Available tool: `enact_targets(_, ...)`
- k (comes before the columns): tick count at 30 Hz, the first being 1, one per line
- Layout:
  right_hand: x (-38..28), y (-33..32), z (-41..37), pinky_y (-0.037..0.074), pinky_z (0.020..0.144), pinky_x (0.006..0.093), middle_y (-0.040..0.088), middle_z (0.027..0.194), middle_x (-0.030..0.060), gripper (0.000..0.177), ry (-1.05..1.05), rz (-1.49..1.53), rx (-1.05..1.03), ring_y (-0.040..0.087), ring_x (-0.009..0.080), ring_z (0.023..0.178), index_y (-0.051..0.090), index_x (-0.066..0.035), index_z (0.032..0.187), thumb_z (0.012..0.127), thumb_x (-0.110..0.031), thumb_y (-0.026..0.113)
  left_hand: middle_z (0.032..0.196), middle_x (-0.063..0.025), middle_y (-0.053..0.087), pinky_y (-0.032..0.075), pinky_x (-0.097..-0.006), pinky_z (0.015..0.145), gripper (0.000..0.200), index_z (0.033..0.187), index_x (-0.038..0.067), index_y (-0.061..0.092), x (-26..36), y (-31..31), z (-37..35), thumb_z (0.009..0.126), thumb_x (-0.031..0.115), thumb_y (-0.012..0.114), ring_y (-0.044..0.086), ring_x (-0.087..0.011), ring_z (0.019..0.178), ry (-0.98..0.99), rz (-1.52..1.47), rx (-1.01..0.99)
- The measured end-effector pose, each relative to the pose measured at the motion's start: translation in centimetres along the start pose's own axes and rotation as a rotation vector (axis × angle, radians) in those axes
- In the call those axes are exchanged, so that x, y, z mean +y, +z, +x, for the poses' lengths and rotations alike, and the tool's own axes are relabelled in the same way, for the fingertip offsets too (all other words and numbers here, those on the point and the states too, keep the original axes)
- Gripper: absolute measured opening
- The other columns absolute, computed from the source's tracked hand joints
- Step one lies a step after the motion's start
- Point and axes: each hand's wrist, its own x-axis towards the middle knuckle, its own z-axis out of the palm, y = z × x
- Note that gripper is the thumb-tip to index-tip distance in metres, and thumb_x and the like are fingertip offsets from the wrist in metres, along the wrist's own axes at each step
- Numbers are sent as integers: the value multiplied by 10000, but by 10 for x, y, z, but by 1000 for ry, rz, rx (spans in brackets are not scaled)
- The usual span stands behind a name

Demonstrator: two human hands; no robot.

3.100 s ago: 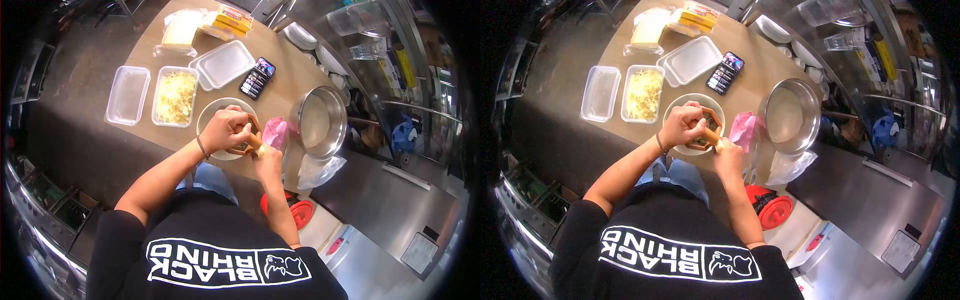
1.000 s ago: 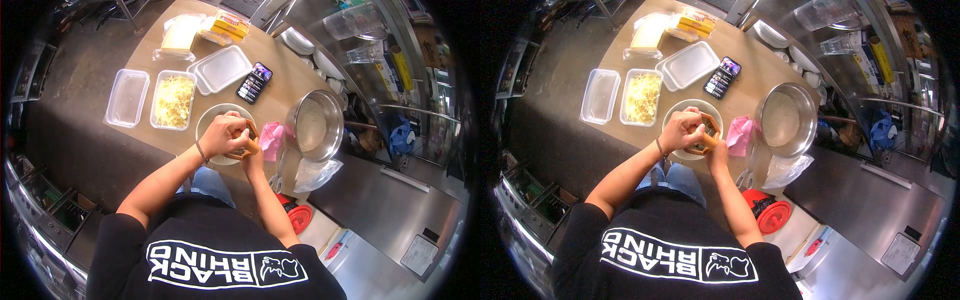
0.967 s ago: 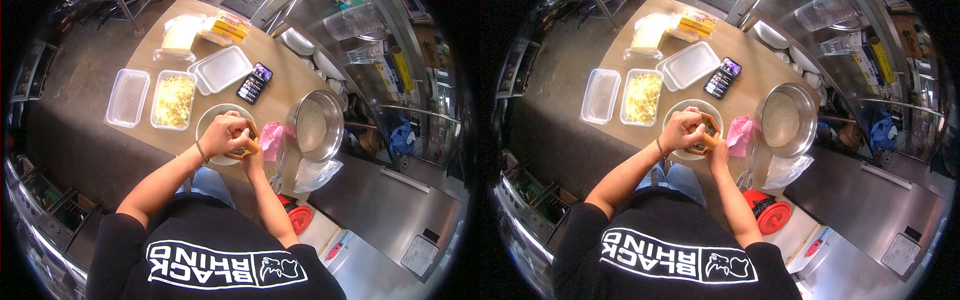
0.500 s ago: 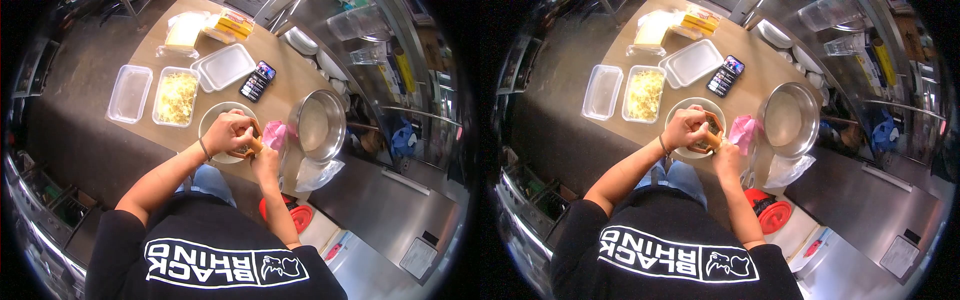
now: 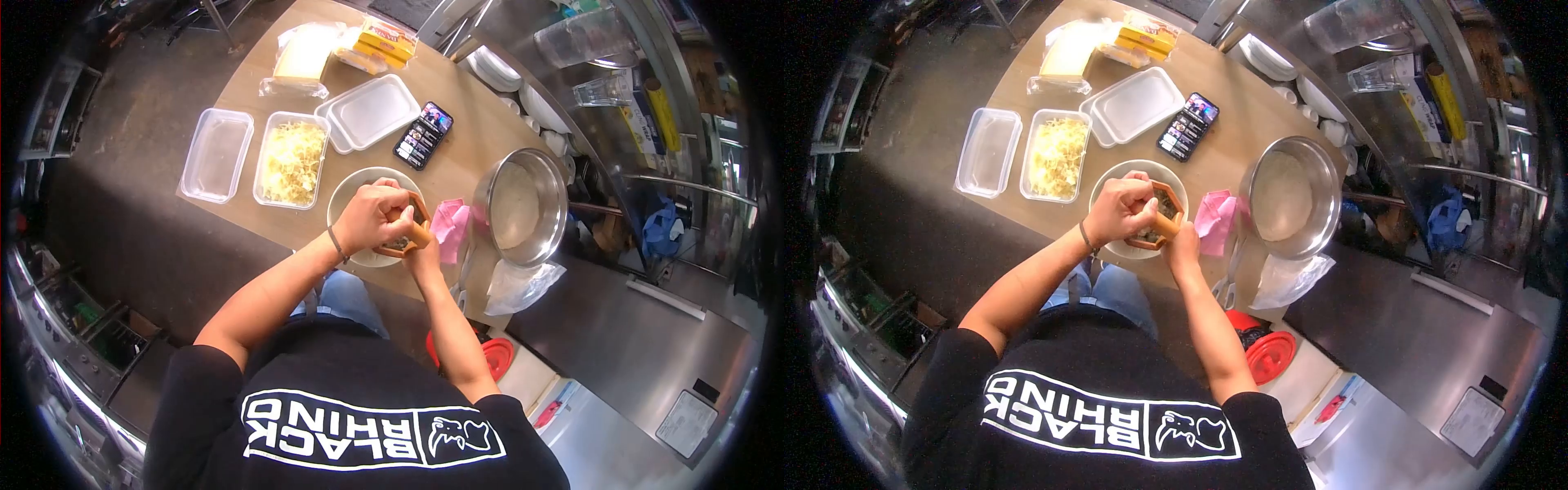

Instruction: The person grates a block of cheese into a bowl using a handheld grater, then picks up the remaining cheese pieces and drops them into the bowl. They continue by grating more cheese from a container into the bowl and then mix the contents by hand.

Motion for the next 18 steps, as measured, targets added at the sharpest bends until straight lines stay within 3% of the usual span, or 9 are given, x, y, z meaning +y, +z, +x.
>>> enact_targets(3, -4, -8, -6, 480, 600, 451, 630, 728, 204, 157, -25, -117, 30, 622, 395, 731, 622, -27, 903, 753, -73, 612, 510, -107, 365, 464, -335, 766, 243, 564, 12, 408, 4, 1, 2, 734, 26, 581, 369, -251, 476, 16, 0, 21)
enact_targets(5, -25, -31, -17, 482, 654, 393, 644, 804, 167, 256, 179, 49, -66, 636, 336, 790, 615, -77, 997, 743, -41, 615, 505, -106, 357, 467, -340, 758, 248, 558, 15, 407, 1, 5, 3, 733, 26, 582, 366, -253, 472, 61, 9, 21)
enact_targets(7, -46, -58, -27, 480, 628, 414, 642, 766, 193, 190, 42, -334, -42, 646, 338, 753, 648, -61, 906, 719, -45, 676, 496, -105, 335, 474, -347, 754, 268, 542, 22, 398, 3, 3, 3, 729, 33, 589, 354, -255, 459, 74, -10, 3)
enact_targets(8, -66, -72, -32, 477, 634, 427, 642, 788, 192, 207, 87, -167, -8, 636, 352, 765, 648, -54, 901, 705, -76, 711, 516, -107, 366, 471, -351, 747, 262, 554, 24, 409, 4, 1, 3, 734, 42, 598, 410, -260, 504, 69, 12, -11)
enact_targets(12, -67, -55, -27, 484, 636, 427, 642, 761, 196, 175, 21, -237, 75, 632, 368, 758, 656, -42, 881, 708, -36, 671, 557, -115, 416, 460, -354, 730, 248, 578, 19, 438, 4, 0, 2, 745, 66, 616, 481, -308, 637, 45, -19, 0)
enact_targets(16, -66, -48, -24, 492, 628, 436, 630, 735, 217, 130, 82, -183, 61, 638, 363, 745, 618, -5, 852, 726, -27, 593, 540, -113, 396, 464, -350, 765, 249, 582, 19, 430, 3, 1, 2, 733, 63, 623, 417, -280, 541, 41, -8, -26)
enact_targets(18, -33, -19, -18, 486, 608, 407, 635, 725, 203, 159, -17, 104, 175, 651, 338, 748, 618, -7, 885, 734, -24, 569, 535, -113, 393, 466, -347, 772, 249, 580, 19, 428, 1, 3, 2, 731, 61, 621, 401, -276, 522, 64, -11, -8)
